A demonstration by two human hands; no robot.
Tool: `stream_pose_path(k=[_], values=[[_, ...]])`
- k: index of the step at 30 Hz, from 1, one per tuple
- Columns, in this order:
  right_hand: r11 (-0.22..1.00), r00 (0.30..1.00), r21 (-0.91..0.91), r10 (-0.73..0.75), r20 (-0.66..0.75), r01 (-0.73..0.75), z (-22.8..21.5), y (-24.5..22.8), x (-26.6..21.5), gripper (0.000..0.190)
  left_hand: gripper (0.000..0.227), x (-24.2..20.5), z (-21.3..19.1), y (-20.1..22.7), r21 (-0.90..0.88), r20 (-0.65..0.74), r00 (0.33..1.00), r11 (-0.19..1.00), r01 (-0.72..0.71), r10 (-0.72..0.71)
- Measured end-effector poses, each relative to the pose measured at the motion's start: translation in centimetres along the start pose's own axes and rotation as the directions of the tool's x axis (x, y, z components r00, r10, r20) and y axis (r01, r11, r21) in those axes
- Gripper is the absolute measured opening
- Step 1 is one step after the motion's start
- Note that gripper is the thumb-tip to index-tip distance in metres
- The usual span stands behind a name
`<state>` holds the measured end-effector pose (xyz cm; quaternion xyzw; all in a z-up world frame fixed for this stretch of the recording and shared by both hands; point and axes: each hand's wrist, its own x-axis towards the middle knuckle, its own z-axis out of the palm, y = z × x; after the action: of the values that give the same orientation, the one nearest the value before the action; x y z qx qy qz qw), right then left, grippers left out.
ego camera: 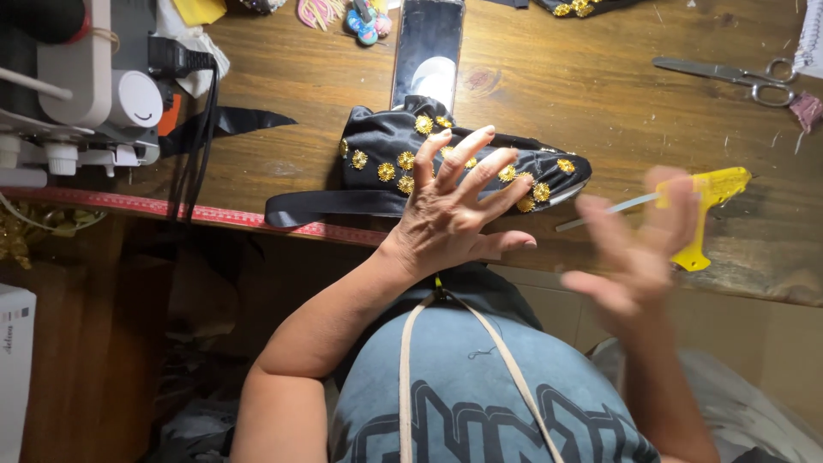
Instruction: Decorating a black fabric boot with yellow flower ornaments using a hot glue gun and handling fabric components.
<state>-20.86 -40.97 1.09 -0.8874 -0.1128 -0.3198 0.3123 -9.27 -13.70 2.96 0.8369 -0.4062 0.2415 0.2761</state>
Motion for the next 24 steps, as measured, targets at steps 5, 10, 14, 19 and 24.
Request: stream_pose_path(k=[5, 10, 14, 19, 24], values=[[0.963, 0.947, -0.238, -0.043, 0.317, 0.124, 4.3, -1.9, 2.2, 0.085, 0.043, -0.2, 0.1, -0.1, 0.094, -0.004, 0.998, 0.994, -0.055, 0.056], [0.952, 0.933, -0.252, -0.078, 0.351, 0.175, 4.3, -1.7, 2.2, 0.093, 0.038, -0.1, 0.7, -0.5, 0.098, -0.011, 0.998, 0.994, -0.056, 0.058], [0.992, 0.928, -0.1, -0.028, 0.372, 0.07, 4.1, -1.1, 1.8, 0.085, 0.037, 0.1, 0.7, -0.6, 0.044, -0.009, 0.999, 0.998, -0.044, 0.044], [0.443, 0.834, 0.872, 0.545, -0.08, -0.206, -1.9, 4.0, -1.2, 0.067, 0.067, -0.7, 0.4, -0.6, 0.063, 0.054, 0.996, 0.995, -0.075, 0.071], [0.138, 0.677, 0.971, 0.735, 0.033, -0.197, -7.6, 1.0, -5.8, 0.025, 0.056, 1.2, 0.1, 2.2, -0.155, -0.198, 0.945, 0.943, -0.294, 0.262]])
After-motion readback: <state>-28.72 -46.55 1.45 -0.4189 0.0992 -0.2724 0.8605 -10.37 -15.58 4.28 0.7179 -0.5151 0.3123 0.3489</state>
